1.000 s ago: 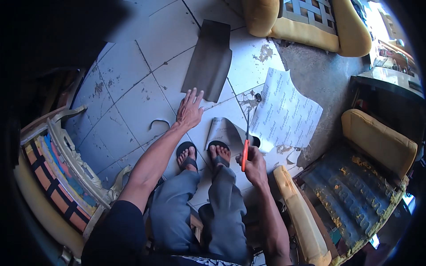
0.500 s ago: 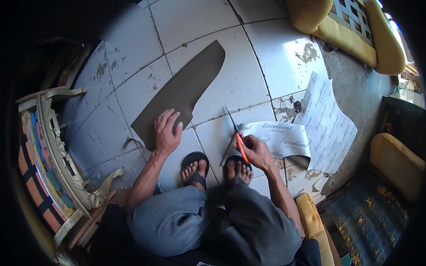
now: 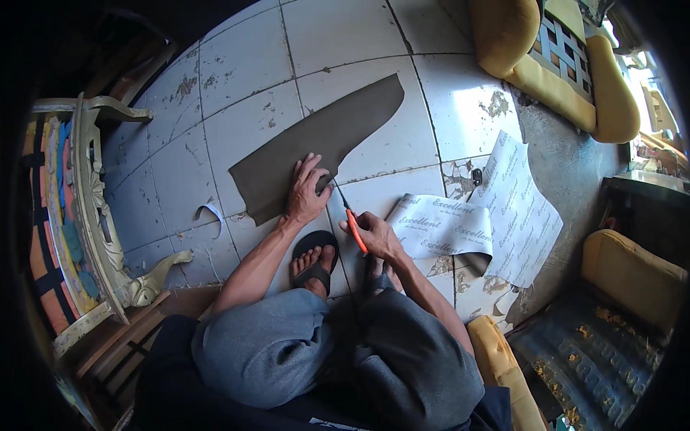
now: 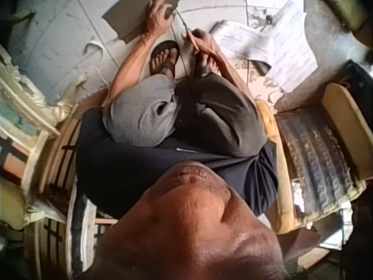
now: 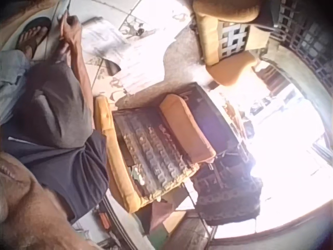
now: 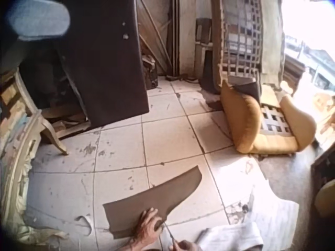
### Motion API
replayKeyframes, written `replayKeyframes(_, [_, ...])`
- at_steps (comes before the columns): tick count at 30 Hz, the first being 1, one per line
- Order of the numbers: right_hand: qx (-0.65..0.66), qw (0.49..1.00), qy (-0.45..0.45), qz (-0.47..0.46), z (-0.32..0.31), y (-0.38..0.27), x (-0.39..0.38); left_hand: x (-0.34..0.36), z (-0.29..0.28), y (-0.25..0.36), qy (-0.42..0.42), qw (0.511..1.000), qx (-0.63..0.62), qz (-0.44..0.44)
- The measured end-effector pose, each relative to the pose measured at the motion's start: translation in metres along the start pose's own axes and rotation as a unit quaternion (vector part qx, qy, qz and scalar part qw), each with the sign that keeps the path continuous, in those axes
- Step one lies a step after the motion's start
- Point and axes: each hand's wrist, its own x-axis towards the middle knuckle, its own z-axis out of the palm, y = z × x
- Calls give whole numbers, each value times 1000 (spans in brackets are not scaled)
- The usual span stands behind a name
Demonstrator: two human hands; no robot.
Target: The person cuts a piece of upholstery fabric using shears and then wraps it around a foam chair component while checking the fit.
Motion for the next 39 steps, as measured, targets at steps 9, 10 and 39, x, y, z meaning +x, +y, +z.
replayKeyframes(9, [20,999,43,-4,11,3,22,1,11,2,58,996,61,23])
replayKeyframes(10, [12,999,46,-1,9,1,23,3,11,6,60,996,58,18])
replayKeyframes(39, [-49,997,37,-43,-12,1,24,6,7,19,70,997,18,-28])
